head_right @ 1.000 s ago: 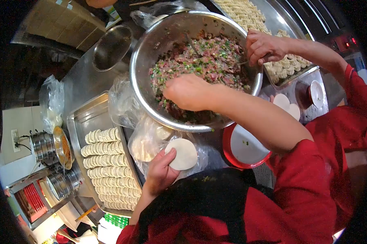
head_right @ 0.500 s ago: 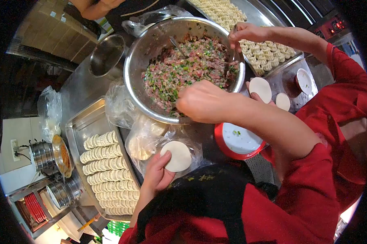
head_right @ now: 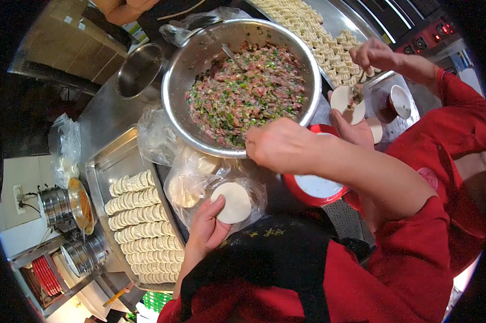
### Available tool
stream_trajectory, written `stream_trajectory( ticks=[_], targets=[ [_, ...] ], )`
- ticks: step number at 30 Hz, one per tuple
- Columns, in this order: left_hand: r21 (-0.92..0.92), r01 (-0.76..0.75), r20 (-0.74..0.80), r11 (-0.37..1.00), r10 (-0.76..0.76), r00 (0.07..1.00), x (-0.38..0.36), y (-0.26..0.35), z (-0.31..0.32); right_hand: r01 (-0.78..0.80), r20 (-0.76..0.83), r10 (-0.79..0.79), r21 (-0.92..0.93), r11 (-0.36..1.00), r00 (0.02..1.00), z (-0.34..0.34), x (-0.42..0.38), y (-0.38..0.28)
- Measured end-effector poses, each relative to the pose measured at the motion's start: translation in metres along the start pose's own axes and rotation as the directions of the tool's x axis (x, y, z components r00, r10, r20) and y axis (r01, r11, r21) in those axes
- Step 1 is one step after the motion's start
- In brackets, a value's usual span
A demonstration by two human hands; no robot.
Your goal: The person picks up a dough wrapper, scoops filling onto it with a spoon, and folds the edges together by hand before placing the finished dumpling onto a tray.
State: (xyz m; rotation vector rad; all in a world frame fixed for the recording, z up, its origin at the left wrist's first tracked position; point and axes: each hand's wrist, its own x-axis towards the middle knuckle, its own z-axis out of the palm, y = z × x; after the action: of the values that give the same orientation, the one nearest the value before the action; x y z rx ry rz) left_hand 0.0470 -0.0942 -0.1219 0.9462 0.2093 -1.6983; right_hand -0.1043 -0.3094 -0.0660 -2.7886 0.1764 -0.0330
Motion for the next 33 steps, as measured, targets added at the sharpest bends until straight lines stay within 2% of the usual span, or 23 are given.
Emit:
stream_trajectory(
  ticks=[2, 4, 6, 9, 14, 16, 19, 23, 25, 26, 28, 29, 30, 33],
  targets=[
    [0.001, 0.007, 0.023, 1.0, -0.007, 1.0, 0.0, -0.001, 0.002, -0.07, -0.001, 0.071, 0.031, 0.997, 0.998, -0.011, -0.004, -0.001],
    [0.019, 0.009, 0.007, 1.0, -0.01, 1.0, -0.001, -0.001, 0.005, -0.165, -0.19, 0.167, 0.027, 0.986, 0.967, -0.02, -0.002, -0.007],
    [-0.003, 0.004, 0.007, 1.0, -0.004, 1.0, -0.003, -0.001, 0.003, -0.16, -0.224, 0.165, 0.043, 0.986, 0.961, -0.021, -0.006, -0.016],
    [-0.037, -0.01, -0.004, 0.999, 0.01, 1.0, -0.004, -0.003, -0.005, -0.149, -0.33, 0.201, 0.175, 0.973, 0.922, -0.013, -0.017, -0.035],
    [-0.047, -0.004, -0.022, 0.999, 0.003, 1.0, -0.005, -0.003, -0.008, -0.235, -0.371, 0.327, 0.271, 0.933, 0.869, 0.024, -0.028, -0.042],
    [-0.074, -0.004, -0.025, 0.997, 0.002, 1.0, -0.003, -0.002, -0.006, -0.302, -0.277, 0.371, 0.263, 0.916, 0.886, 0.034, -0.032, -0.037],
    [-0.077, -0.004, -0.034, 0.997, 0.002, 0.999, -0.002, -0.001, -0.003, -0.353, -0.261, 0.411, 0.243, 0.904, 0.873, 0.028, -0.034, -0.032],
    [-0.074, -0.009, -0.004, 0.997, 0.009, 1.0, 0.001, -0.001, -0.004, -0.298, -0.357, 0.416, 0.342, 0.891, 0.836, 0.021, -0.026, -0.033],
    [-0.052, -0.018, -0.041, 0.998, 0.016, 0.999, -0.001, -0.002, -0.002, -0.298, -0.226, 0.408, 0.398, 0.867, 0.884, 0.03, -0.027, -0.029],
    [-0.052, -0.015, -0.038, 0.999, 0.013, 0.999, -0.002, -0.002, -0.001, -0.302, -0.226, 0.411, 0.396, 0.867, 0.883, 0.029, -0.031, -0.026],
    [-0.028, -0.022, -0.033, 0.999, 0.021, 0.999, -0.003, -0.001, 0.0, -0.299, -0.331, 0.419, 0.357, 0.885, 0.846, 0.025, -0.044, -0.014],
    [-0.038, -0.022, -0.035, 0.999, 0.02, 0.999, -0.003, -0.002, -0.002, -0.238, -0.458, 0.386, 0.348, 0.907, 0.801, 0.026, -0.051, -0.009],
    [-0.027, -0.03, -0.031, 0.999, 0.029, 0.999, -0.001, -0.003, -0.005, -0.284, -0.405, 0.451, 0.409, 0.867, 0.795, 0.015, -0.06, -0.011],
    [-0.008, -0.027, -0.038, 1.0, 0.027, 0.999, -0.001, -0.007, -0.005, -0.227, -0.454, 0.444, 0.455, 0.861, 0.773, 0.002, -0.08, -0.015]
  ],
)
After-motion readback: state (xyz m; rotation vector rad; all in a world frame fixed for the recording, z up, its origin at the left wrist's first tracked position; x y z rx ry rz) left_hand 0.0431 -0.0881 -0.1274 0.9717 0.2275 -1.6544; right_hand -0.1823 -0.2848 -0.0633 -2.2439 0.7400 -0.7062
